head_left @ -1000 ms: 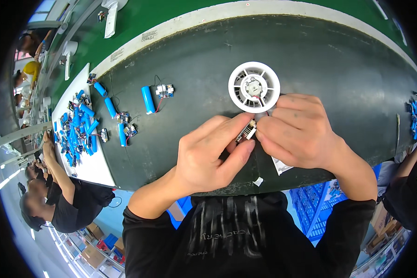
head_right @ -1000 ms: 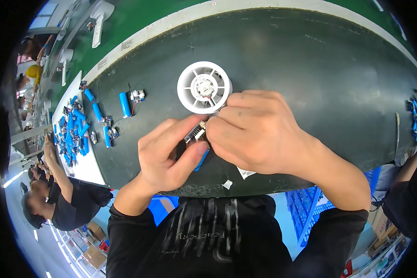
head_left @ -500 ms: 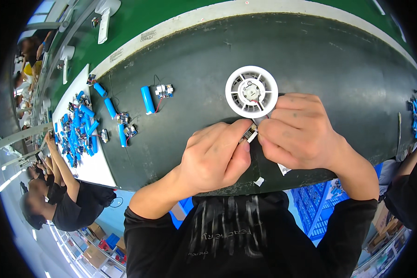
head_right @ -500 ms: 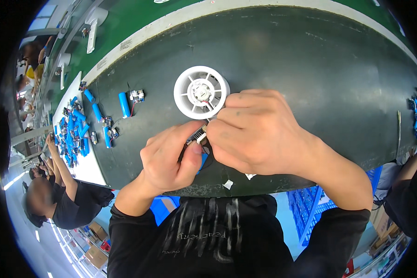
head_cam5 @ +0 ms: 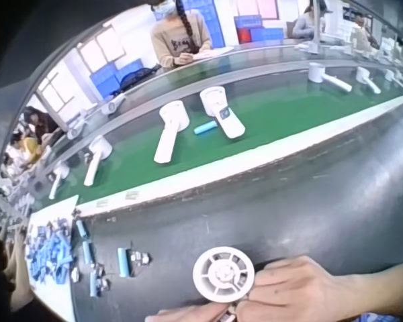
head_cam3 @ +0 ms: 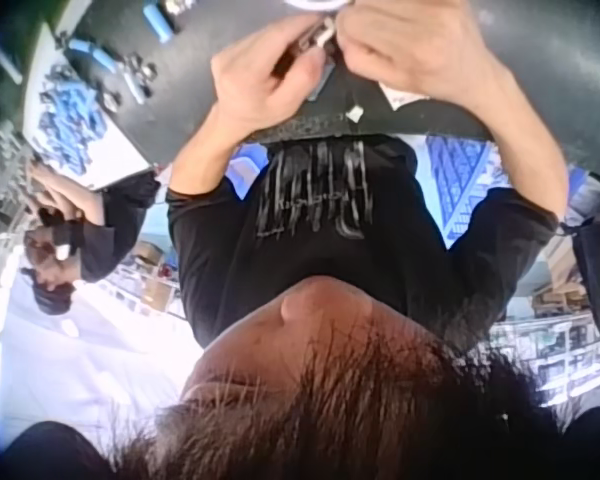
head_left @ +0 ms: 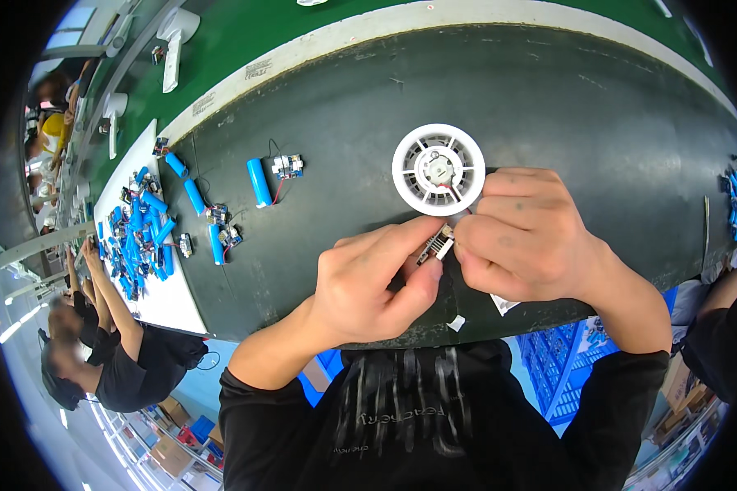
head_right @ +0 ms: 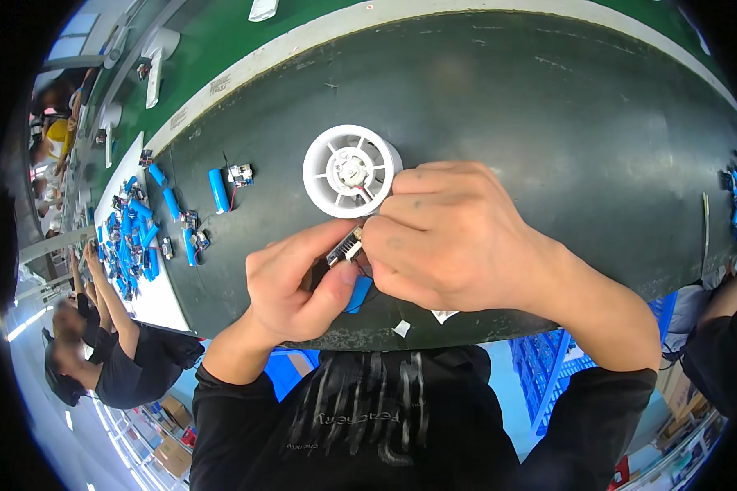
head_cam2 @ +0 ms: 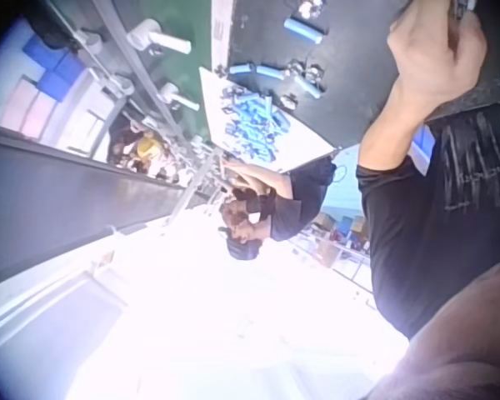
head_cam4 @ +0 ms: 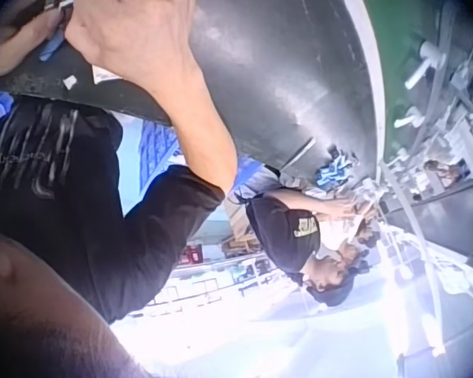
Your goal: Assembling internal components including the PCB and battery into handheld fan housings on a factory production line.
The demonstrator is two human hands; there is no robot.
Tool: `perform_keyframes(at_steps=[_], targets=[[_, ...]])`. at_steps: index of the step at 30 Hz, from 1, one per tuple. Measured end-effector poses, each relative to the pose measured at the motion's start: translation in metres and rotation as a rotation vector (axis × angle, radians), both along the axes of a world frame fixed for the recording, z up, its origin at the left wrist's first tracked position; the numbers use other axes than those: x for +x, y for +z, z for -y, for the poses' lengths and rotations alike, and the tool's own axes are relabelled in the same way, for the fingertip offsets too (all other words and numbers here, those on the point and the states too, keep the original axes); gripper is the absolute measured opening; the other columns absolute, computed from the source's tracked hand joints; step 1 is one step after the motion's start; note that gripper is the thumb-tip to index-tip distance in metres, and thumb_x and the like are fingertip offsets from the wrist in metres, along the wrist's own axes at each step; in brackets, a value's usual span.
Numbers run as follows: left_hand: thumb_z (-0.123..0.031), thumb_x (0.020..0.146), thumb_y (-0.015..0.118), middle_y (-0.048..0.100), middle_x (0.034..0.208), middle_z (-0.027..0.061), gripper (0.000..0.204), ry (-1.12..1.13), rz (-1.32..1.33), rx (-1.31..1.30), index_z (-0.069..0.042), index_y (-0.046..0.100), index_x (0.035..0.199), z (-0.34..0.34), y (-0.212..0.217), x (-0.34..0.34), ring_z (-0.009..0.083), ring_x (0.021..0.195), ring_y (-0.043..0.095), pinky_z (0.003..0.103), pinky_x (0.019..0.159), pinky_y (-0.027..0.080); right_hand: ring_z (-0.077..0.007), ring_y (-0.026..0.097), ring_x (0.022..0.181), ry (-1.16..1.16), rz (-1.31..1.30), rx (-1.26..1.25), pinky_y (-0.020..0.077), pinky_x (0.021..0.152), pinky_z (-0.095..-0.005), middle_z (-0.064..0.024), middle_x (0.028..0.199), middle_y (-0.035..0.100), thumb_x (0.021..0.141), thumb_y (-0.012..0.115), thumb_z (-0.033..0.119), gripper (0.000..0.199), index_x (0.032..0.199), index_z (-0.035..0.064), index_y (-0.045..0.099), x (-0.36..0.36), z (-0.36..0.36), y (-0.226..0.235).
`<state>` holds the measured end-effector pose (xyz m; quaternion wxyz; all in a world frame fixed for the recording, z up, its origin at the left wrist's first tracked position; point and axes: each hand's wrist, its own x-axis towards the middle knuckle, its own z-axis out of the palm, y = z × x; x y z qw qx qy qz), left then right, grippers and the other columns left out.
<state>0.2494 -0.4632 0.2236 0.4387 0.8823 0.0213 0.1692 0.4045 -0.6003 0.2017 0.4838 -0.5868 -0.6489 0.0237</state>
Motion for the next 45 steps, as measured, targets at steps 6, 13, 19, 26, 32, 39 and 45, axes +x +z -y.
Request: perform_keyframes(at_steps=[6, 13, 19, 26, 32, 39, 45], targets=[[0.004, 0.072, 0.067, 0.06, 0.067, 0.0091, 0.038, -0.015, 0.007, -0.042, 0.009, 0.063, 0.11, -0.001, 0.0, 0.001, 0.0143, 0.051, 0.057, 0.026, 0.048, 0.046, -0.0212, 0.047, 0.052, 0.011, -0.012, -0.002, 0.0361, 0.045, -0.0331, -0.0034, 0.059, 0.045, 0.052, 0.066, 0.001, 0.016, 0.065, 0.0046, 0.056, 0.001, 0.001, 0.0], [0.005, 0.072, 0.067, 0.065, 0.073, 0.0123, 0.035, 0.007, 0.006, -0.005, 0.008, 0.065, 0.107, -0.001, 0.001, 0.001, 0.0157, 0.053, 0.061, 0.026, 0.049, 0.048, -0.0216, 0.046, 0.052, 0.024, -0.025, -0.002, 0.0368, 0.045, -0.033, -0.0038, 0.059, 0.045, 0.052, 0.065, 0.0, 0.016, 0.064, 0.0039, 0.055, 0.001, 0.001, 0.0], [0.004, 0.074, 0.068, 0.066, 0.073, 0.0132, 0.032, 0.007, -0.015, 0.0, 0.009, 0.065, 0.106, 0.0, 0.004, 0.001, 0.0165, 0.054, 0.063, 0.027, 0.05, 0.05, -0.022, 0.045, 0.051, 0.01, -0.031, 0.018, 0.0362, 0.044, -0.033, -0.0042, 0.058, 0.044, 0.051, 0.063, -0.001, 0.016, 0.062, 0.0036, 0.053, 0.0, 0.001, -0.001], [0.002, 0.076, 0.067, 0.059, 0.065, 0.0108, 0.032, 0.009, 0.006, 0.031, 0.01, 0.063, 0.107, 0.002, 0.001, -0.001, 0.0187, 0.049, 0.056, 0.029, 0.047, 0.046, -0.0206, 0.043, 0.052, -0.005, -0.01, 0.036, 0.0364, 0.045, -0.0336, -0.0041, 0.059, 0.042, 0.055, 0.068, 0.005, 0.021, 0.061, 0.0059, 0.047, -0.001, -0.001, -0.001], [0.003, 0.073, 0.064, 0.056, 0.066, 0.0118, 0.034, -0.045, 0.051, 0.169, 0.013, 0.061, 0.104, 0.002, 0.002, 0.002, 0.0223, 0.05, 0.054, 0.032, 0.046, 0.045, -0.0219, 0.045, 0.051, 0.031, -0.023, 0.019, 0.0346, 0.044, -0.0337, -0.0043, 0.058, 0.044, 0.052, 0.064, -0.001, 0.015, 0.063, 0.0027, 0.054, 0.001, 0.001, 0.001], [0.002, 0.071, 0.064, 0.055, 0.068, 0.0124, 0.032, -0.006, 0.131, 0.117, 0.014, 0.06, 0.1, 0.007, -0.008, -0.001, 0.0241, 0.051, 0.053, 0.034, 0.047, 0.045, -0.0225, 0.049, 0.053, 0.066, 0.011, -0.021, 0.0357, 0.045, -0.0337, -0.0051, 0.06, 0.048, 0.057, 0.067, 0.004, 0.014, 0.067, 0.0016, 0.057, 0.002, 0.001, 0.004], [0.001, 0.068, 0.063, 0.052, 0.066, 0.0109, 0.031, -0.017, 0.228, 0.108, 0.013, 0.059, 0.096, 0.007, -0.014, 0.0, 0.0248, 0.05, 0.052, 0.035, 0.047, 0.045, -0.0228, 0.052, 0.055, 0.103, 0.023, -0.099, 0.0376, 0.047, -0.0337, -0.0058, 0.063, 0.052, 0.059, 0.068, 0.007, 0.016, 0.071, 0.002, 0.058, 0.004, 0.005, 0.008]])
